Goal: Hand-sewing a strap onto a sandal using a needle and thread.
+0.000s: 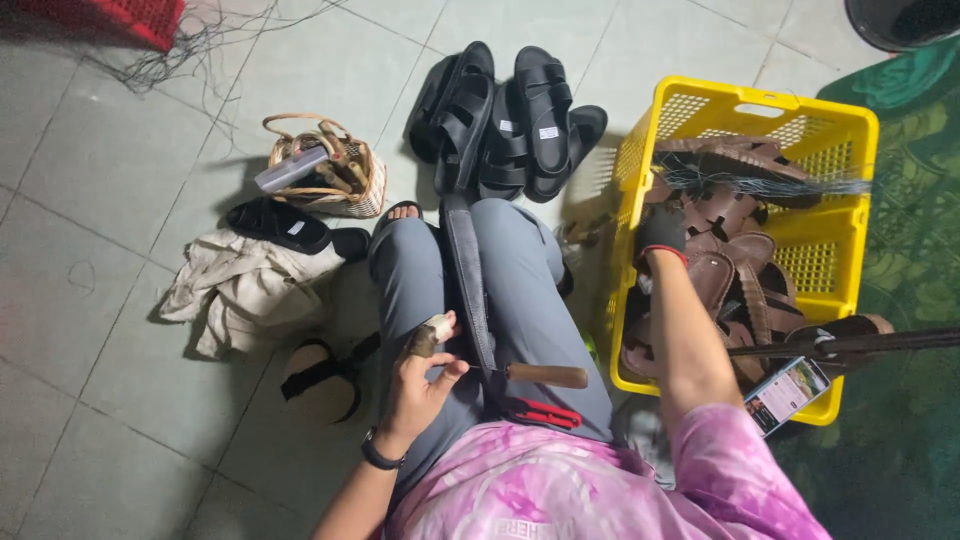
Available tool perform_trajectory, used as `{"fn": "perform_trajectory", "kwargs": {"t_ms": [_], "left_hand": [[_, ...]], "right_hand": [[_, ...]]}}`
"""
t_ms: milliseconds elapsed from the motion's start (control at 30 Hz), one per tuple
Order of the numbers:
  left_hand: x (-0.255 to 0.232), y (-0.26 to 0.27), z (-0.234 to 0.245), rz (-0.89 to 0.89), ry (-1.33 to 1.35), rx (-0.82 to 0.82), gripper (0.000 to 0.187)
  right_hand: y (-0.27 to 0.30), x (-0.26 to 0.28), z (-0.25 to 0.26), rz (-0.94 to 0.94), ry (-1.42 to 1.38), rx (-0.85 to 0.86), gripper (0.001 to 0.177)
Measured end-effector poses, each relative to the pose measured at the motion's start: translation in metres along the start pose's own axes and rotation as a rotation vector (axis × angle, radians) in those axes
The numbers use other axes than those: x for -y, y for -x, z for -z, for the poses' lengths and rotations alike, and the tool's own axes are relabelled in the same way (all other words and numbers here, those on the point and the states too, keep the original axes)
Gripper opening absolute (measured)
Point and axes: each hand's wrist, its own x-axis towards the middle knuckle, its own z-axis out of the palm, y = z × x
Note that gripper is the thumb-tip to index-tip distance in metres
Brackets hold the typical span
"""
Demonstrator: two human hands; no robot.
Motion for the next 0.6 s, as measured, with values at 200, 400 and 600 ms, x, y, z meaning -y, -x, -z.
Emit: {"fn": "perform_trajectory", "kwargs": {"t_ms": [200, 400, 600], "left_hand": [[0.005, 0.003, -0.006, -0.008, -0.004, -0.089, 0.038], [0.004, 0.002, -0.005, -0.032, -0.043, -0.096, 0.033], [0.008, 0.004, -0.004, -0.018, -0.065, -0.108, 0.029]], "right_hand": [[-0.045, -0.036, -0.054, -0.104, 0.046, -0.052, 0.044], [-0.032, -0.017, -0.039, -0.035, 0.214, -0.032, 0.044], [-0.025, -0.006, -0.021, 0.0, 0.378, -0.012, 0.045]]}}
